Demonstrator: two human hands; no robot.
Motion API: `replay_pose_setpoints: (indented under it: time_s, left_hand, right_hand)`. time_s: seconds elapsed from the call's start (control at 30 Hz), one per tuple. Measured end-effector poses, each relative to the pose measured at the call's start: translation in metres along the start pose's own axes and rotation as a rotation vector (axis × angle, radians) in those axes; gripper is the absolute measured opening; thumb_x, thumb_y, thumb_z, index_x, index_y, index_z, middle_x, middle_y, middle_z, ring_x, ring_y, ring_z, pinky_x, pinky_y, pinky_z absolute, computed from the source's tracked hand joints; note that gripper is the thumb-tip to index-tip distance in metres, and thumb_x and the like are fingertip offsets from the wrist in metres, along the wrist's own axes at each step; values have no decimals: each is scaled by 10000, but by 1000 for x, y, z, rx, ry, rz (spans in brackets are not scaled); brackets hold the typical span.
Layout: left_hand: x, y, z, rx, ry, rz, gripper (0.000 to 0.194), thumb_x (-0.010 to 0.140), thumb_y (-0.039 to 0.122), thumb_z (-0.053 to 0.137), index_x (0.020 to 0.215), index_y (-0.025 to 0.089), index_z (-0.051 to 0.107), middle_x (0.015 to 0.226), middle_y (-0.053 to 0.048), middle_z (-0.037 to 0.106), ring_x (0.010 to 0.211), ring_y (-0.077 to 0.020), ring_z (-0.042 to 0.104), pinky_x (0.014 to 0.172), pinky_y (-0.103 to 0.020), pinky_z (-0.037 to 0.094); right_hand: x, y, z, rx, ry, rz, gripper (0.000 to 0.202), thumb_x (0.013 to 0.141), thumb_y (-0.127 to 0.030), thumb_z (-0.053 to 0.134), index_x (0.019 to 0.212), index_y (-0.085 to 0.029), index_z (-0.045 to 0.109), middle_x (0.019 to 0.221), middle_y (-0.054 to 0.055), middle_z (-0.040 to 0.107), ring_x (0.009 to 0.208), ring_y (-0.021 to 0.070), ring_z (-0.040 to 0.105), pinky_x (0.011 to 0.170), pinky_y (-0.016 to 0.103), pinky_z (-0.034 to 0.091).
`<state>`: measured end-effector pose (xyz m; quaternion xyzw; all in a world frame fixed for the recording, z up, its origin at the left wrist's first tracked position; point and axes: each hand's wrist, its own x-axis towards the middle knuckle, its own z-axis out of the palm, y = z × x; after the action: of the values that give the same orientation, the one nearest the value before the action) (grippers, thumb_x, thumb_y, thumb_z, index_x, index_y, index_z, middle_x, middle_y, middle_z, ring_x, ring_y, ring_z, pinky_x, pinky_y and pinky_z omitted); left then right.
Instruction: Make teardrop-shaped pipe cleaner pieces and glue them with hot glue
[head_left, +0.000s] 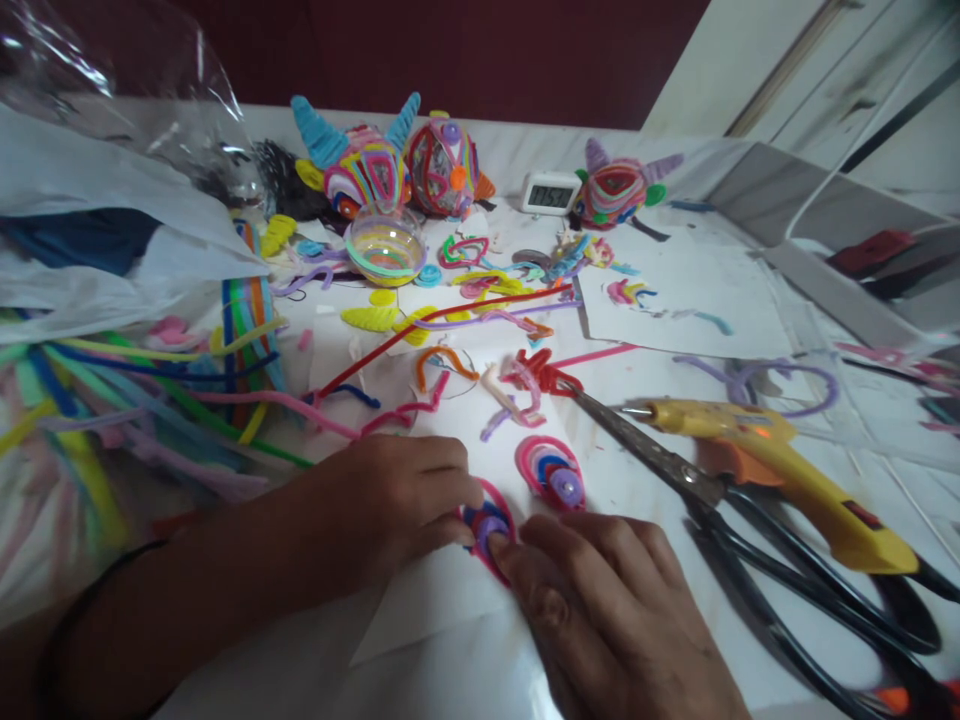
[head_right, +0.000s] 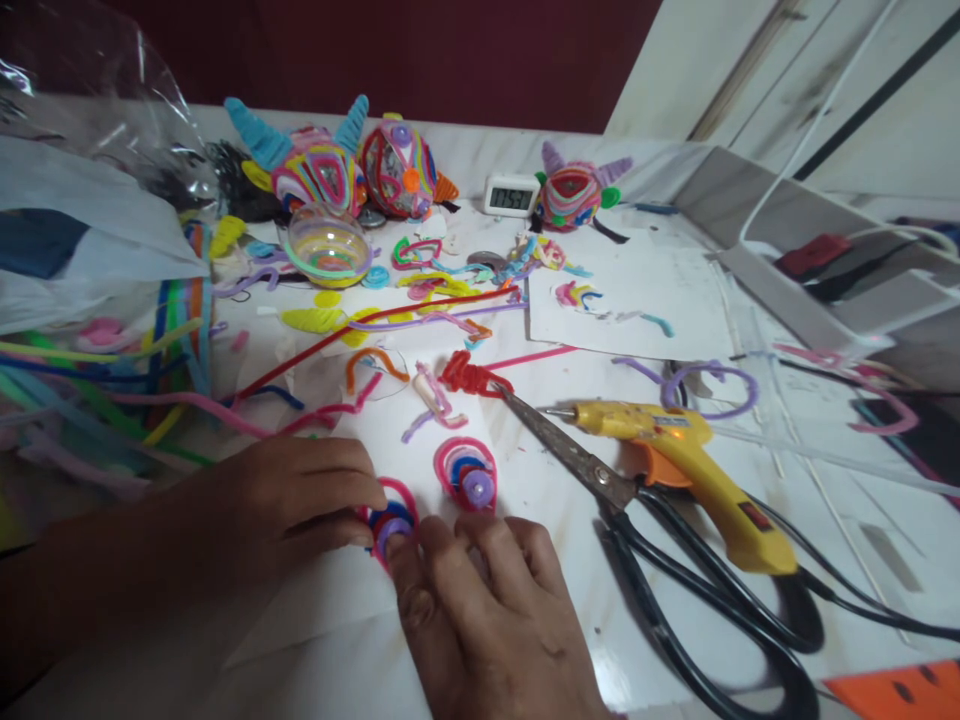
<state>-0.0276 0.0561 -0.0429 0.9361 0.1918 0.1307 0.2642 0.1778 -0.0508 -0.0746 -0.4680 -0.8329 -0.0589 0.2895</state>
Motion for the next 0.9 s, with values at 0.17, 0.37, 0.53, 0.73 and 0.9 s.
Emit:
replay_pose_setpoints:
  time_s: [0.17,0.37,0.53,0.73,0.9]
  left_hand:
    - [-1,1,3,-4,35,10,154,937,199,463,896,168,608,836,-16,599,761,-119,558,691,-222,422]
    - [-3,1,4,14,24,11,134,928,195,483,927,168,614,858,-25,610,782,-126,567,705,-226,431]
    - [-2,1,3,-12,33,6,146,932,193,469,925,164,612,851,-24,608,773,-126,568,695,-223,429]
    - [-2,4,1,6,-7,-22,117,928,190,477,948,173,591,885,-18,599,818,-131,564,734,-227,422]
    - [0,8,-2,12,-6,-51,40,904,175,514,901,176,554,875,-3,586,797,-123,544,706,-214,408]
  right_hand:
    - [-7,0,-2,-1,-119,37,247,930,-179,528,1122,-218,679,1040,50,696,903,194,565,754,329,366]
    - [-1,-3,-7,-76,-67,-66,233,883,-106,566,1058,-194,692,1082,32,694,919,183,595,765,336,397]
    - [3,-5,-9,-189,-95,-133,246,887,-138,550,1078,-200,692,1129,39,682,914,189,604,736,338,412]
    - [8,-9,-12,-283,-112,-234,258,896,-114,482,1013,-164,707,1120,40,684,957,196,562,717,343,400]
    - [8,-9,-11,-285,-110,-241,263,884,-102,481,1012,-161,703,1123,51,679,972,208,550,725,349,386]
